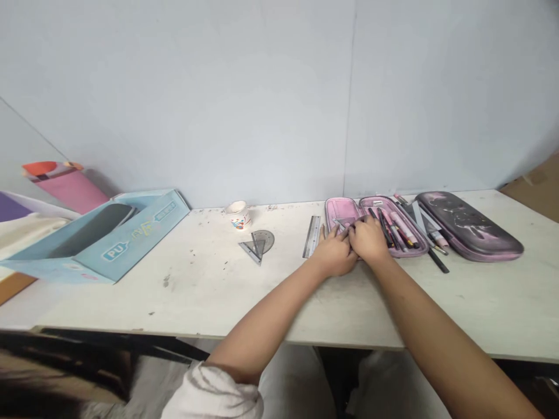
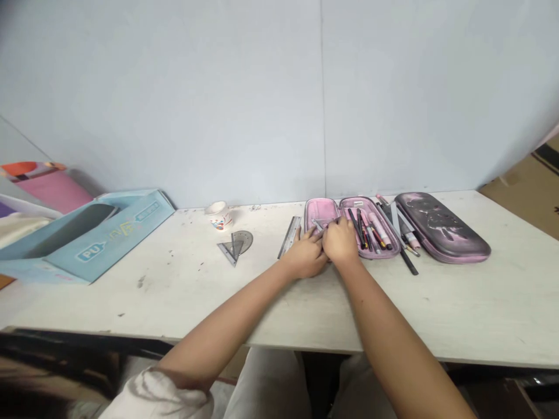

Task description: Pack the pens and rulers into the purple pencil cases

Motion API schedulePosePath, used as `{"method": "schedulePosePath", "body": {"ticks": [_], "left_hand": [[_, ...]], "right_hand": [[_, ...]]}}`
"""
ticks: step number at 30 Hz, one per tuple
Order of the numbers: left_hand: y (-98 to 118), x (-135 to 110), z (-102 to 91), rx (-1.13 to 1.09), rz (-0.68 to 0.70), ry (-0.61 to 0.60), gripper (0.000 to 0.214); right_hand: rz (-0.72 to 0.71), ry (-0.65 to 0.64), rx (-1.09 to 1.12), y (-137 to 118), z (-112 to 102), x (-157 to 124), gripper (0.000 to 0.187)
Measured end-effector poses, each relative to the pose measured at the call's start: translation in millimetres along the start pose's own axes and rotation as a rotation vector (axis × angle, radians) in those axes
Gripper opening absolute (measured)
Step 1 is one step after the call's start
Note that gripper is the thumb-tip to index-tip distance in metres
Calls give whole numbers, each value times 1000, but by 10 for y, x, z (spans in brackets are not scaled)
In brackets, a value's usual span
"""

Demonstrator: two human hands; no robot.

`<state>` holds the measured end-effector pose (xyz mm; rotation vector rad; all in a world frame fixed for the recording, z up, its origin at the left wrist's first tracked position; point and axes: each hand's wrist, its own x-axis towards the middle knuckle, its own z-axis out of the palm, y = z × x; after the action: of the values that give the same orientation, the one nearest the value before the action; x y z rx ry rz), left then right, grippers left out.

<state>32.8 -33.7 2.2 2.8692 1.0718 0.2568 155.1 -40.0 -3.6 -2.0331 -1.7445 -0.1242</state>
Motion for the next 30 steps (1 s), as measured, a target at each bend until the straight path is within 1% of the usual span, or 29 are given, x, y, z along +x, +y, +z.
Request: {"method": "schedulePosePath", "body": {"ticks": [2, 4, 6, 8, 10, 12, 14, 16, 18, 20, 22, 24, 25, 27, 28, 30], "left_hand": [[-10, -13, -12, -20, 24, -15, 49], [-63, -40, -37, -46, 33, -12, 45], [-169, -97, -75, -91, 22, 21, 44], [-322, -187, -121, -178, -17, 77, 44], [-498, -300, -170, -313, -103, 151, 45], [-671, -412, -219, -467, -239, 228, 44], [-809, -495, -260, -610, -385, 306, 43], [-885, -537, -281, -730, -475, 359, 41], [-886, -542, -272, -822, -500, 380, 41], [-824, -525, -232, -909, -468, 358, 42], [-736, -501, -178, -1015, -395, 318, 44], [-671, -477, -140, -1088, -347, 307, 46], [-658, -464, -135, -1090, -353, 324, 47], [-683, -441, -151, -1032, -406, 401, 46], [-719, -432, -170, -992, -431, 452, 45], [-827, -424, -211, -932, -464, 568, 42]], "right_hand": [[-48, 15, -44, 13, 13, -19, 38], [-71, 25, -67, 30, 33, -41, 40], [-70, 38, -52, 48, 50, -58, 40], [-55, 67, 18, 53, 52, -67, 40], [-44, 97, 154, 19, 35, -69, 40], [-31, 91, 353, -79, 9, -70, 40], [-8, 29, 593, -243, -12, -69, 40], [33, -65, 863, -447, -18, -58, 40], [96, -158, 1105, -646, -12, -27, 41], [189, -232, 1231, -800, -3, 23, 44], [282, -273, 1225, -896, 7, 85, 47], [308, -228, 1158, -955, 14, 142, 48], [291, -185, 1124, -984, 17, 165, 47], [237, -125, 1103, -1066, 20, 199, 47], [219, -132, 1127, -1124, 23, 209, 47], [207, -216, 1223, -1272, 39, 223, 48]]}}
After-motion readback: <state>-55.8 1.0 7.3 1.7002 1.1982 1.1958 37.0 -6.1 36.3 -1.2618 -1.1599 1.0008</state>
